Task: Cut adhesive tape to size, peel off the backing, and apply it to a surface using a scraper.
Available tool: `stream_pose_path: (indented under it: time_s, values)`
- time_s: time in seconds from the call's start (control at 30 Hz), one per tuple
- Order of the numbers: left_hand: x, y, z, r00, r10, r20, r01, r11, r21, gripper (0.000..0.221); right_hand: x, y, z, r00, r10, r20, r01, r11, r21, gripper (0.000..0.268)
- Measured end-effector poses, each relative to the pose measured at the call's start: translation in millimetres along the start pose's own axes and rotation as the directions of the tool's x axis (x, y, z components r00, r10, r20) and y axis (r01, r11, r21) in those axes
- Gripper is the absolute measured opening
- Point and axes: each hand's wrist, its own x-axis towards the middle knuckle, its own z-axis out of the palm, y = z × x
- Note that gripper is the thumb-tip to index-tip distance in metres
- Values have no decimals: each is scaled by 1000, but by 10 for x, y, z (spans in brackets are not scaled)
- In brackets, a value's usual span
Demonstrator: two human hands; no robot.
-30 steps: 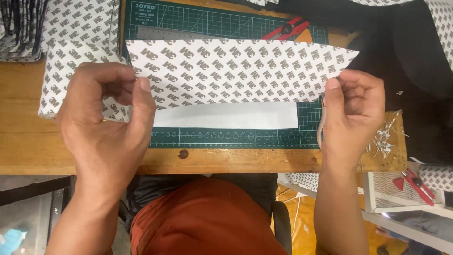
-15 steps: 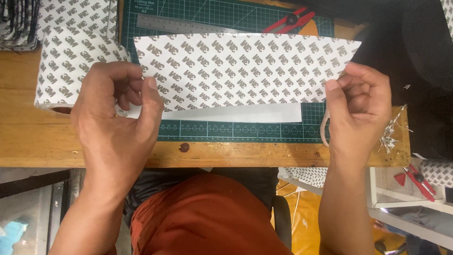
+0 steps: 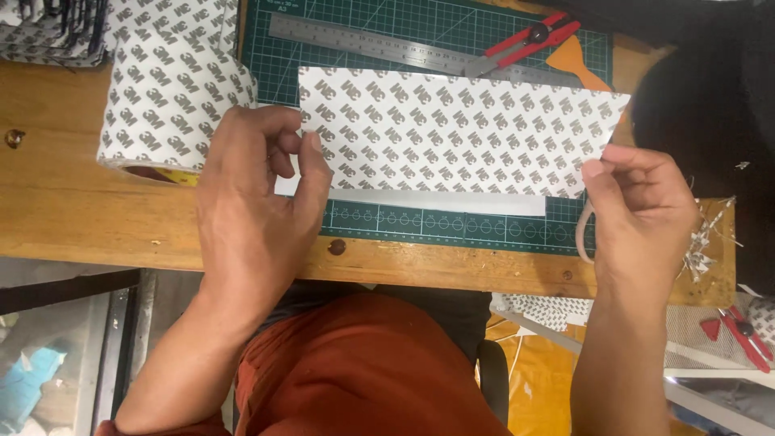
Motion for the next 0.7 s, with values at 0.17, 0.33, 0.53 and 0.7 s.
stream_pose_path:
  time_s: [0.17,0.33,0.53,0.7]
  values:
    - [12,13,-2,999,-31,5,31,1000,4,11,18,0,23,1000,-1,13,2,1000,-7,16]
    - [-31,8,21,1000,-27,2,27,1000,12,12,4,10,35,997,-37,63,35,999,20,23]
    - [-50,-3,45,999,-46,9,46,999,14,15,-44,-56,80,995,-50,84,51,999,-10,20]
    - [-61,-29,26,1000,0,14,-1,1000,11,13,-55,-108,89,991,-83,107,93,992,-90,21]
